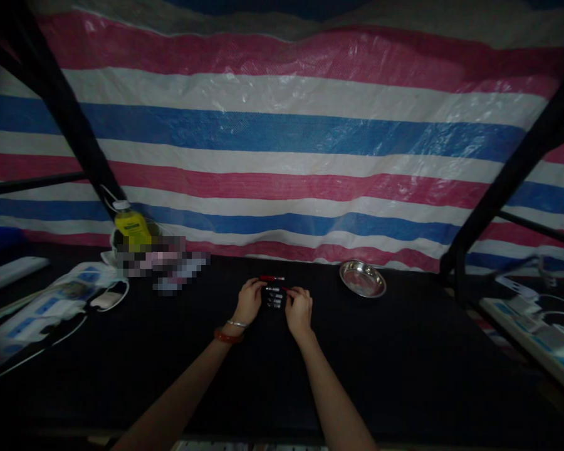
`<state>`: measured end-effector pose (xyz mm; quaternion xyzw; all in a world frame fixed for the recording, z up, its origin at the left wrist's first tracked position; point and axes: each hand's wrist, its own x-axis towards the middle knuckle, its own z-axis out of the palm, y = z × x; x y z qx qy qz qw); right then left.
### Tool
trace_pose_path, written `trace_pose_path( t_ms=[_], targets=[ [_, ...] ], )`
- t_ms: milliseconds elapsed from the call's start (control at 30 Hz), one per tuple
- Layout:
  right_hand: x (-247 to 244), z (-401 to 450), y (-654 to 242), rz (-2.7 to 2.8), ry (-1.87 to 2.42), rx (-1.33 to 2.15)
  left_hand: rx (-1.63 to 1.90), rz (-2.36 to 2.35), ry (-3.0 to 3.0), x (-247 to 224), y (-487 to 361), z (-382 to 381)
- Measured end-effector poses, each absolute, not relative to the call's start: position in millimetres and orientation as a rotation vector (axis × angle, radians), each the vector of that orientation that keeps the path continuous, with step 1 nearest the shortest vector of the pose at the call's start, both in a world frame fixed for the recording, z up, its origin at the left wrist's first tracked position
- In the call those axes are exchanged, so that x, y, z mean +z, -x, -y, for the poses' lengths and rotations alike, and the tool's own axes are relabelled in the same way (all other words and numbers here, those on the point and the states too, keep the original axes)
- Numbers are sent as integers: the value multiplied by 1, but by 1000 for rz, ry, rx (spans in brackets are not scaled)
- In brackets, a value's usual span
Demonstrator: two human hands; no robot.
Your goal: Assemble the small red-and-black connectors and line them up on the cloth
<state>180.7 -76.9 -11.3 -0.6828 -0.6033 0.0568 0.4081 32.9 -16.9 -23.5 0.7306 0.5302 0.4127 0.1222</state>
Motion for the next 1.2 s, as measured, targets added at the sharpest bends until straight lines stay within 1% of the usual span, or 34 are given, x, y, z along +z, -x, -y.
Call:
trace_pose_path(
  t_ms=[133, 367, 600, 833, 1200],
  targets=[
    [-13, 76, -184, 1522, 1719, 111, 1279, -1485, -2123, -25, -33, 15],
    [-11, 76, -185, 1543, 1731, 102, 1241, -1433, -2156, -21, -35, 18],
    [-12, 74, -189, 1534, 1736, 95, 1270, -1403, -2227, -5, -35, 31],
    [-15, 72, -191, 1593, 1647, 103, 1265, -1365, -2280, 10, -38, 44],
    [-5, 78, -187, 1556, 1676, 91, 1248, -1348, -2322, 11, -41, 48]
  ],
)
